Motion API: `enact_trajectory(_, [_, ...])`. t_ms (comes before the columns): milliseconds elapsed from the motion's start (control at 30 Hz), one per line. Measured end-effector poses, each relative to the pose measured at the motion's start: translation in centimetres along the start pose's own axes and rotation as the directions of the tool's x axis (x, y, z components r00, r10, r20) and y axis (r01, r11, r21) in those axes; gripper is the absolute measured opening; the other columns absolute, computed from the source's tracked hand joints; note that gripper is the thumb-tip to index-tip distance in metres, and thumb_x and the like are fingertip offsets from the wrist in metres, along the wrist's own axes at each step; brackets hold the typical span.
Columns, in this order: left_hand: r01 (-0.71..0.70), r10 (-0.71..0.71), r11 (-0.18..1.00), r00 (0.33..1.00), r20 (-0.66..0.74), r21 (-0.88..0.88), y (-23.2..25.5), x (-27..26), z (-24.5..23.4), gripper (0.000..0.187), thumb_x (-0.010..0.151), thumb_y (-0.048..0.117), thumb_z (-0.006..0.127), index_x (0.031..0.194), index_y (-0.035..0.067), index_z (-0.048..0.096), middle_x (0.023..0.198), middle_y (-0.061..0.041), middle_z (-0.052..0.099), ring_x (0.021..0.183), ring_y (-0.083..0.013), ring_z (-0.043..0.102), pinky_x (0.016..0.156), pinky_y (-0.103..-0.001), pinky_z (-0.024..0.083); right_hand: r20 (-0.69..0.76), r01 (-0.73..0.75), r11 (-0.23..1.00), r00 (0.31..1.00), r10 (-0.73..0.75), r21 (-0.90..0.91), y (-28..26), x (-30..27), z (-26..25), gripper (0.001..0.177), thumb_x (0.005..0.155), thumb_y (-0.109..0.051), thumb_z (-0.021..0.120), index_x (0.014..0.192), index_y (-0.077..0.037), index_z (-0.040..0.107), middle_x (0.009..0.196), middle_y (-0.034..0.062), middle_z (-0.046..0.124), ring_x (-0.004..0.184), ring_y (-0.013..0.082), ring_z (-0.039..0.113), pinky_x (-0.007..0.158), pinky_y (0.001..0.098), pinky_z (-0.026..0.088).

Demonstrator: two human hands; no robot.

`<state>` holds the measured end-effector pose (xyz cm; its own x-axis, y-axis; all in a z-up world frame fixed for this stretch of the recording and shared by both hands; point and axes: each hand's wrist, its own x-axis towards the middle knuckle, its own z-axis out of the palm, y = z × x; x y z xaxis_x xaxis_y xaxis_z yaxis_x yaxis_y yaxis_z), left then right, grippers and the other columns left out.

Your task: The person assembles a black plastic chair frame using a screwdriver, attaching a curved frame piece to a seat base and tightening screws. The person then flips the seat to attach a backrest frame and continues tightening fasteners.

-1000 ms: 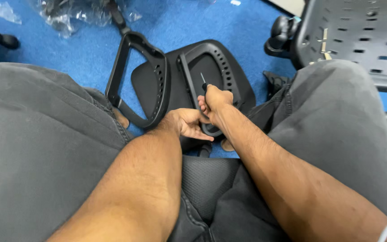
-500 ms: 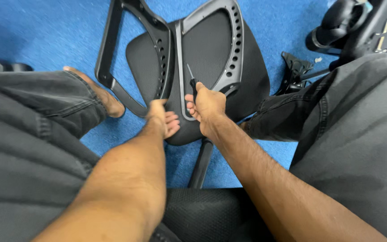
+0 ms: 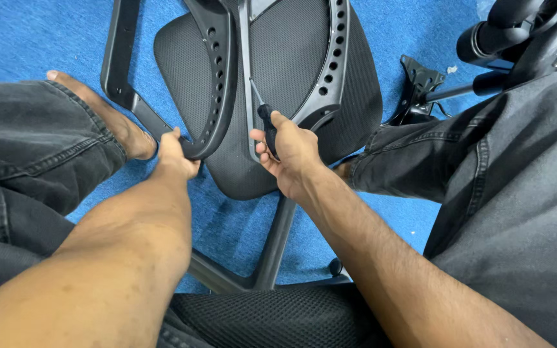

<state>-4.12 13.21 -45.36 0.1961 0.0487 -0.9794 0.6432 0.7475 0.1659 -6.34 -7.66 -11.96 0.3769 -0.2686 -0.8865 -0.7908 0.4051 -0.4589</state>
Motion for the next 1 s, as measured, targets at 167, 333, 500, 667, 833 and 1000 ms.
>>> enact_trajectory(167, [0.033,-0.039,0.997,0.996,-0.085,-0.067,-0.5,-1.0,-0.9,0.034,0.095,0.039,0.067,0.122,0.018,0.066,0.115,-0.002,0.064,0.099,-0.0170,0.061,0.088,-0.036,0.050,0.011,-0.004,1.000,1.000,0.004,-0.007,0.0,0.1,0.0,0.034,0.104,-0.030,0.049,0.112,0.000,0.063,0.085,0.0092,0.071,0.061,0.0079,0.057,0.056,0.0227,0.050])
enact_trajectory(333, [0.027,-0.008,0.965,0.997,0.074,-0.260,-0.8,-0.4,0.1,0.029,0.098,0.028,0.063,0.120,0.009,0.064,0.116,-0.011,0.070,0.104,-0.0267,0.071,0.090,-0.045,0.060,0.023,-0.021,0.999,1.000,0.021,-0.039,0.3,-0.1,0.2,0.035,0.104,-0.031,0.049,0.114,0.000,0.062,0.087,0.0087,0.072,0.061,0.0080,0.056,0.057,0.0233,0.049])
enact_trajectory(500, [0.067,-0.032,0.928,0.994,0.102,-0.367,-1.4,-0.2,-0.1,0.023,0.100,0.024,0.069,0.115,0.008,0.063,0.106,-0.008,0.068,0.097,-0.0249,0.072,0.087,-0.044,0.063,0.030,-0.018,0.998,0.999,0.019,-0.060,0.3,-0.3,0.3,0.035,0.104,-0.031,0.049,0.116,0.000,0.061,0.088,0.0084,0.073,0.062,0.0077,0.056,0.058,0.0234,0.050])
enact_trajectory(667, [-0.013,0.055,0.904,0.995,0.084,-0.427,-2.0,0.7,-0.1,0.026,0.097,0.034,0.072,0.106,0.010,0.064,0.097,-0.005,0.068,0.090,-0.0230,0.070,0.086,-0.045,0.062,0.026,-0.018,0.998,0.999,0.019,-0.060,0.4,0.0,0.3,0.035,0.104,-0.030,0.049,0.117,-0.001,0.063,0.088,0.0084,0.073,0.062,0.0080,0.056,0.058,0.0233,0.049])
enact_trajectory(833, [-0.088,0.219,0.872,0.949,0.225,-0.481,-2.5,-1.6,1.6,0.028,0.097,0.036,0.072,0.101,0.009,0.069,0.093,-0.003,0.068,0.092,-0.0222,0.069,0.096,-0.047,0.061,0.060,-0.056,0.998,0.997,0.056,0.002,0.6,1.1,0.3,0.034,0.105,-0.032,0.050,0.117,-0.003,0.062,0.093,0.0094,0.073,0.065,0.0108,0.057,0.058,0.0245,0.050])
enact_trajectory(1000, [-0.266,0.240,0.954,0.954,-0.179,-0.139,-1.8,-10.8,5.7,0.034,0.098,0.037,0.064,0.101,0.004,0.067,0.098,-0.002,0.076,0.092,-0.0201,0.071,0.091,-0.047,0.044,0.377,-0.175,0.974,0.920,0.110,0.144,1.0,1.4,0.6,0.032,0.106,-0.033,0.050,0.116,-0.004,0.060,0.101,0.0094,0.073,0.072,0.0172,0.063,0.063,0.0288,0.055])
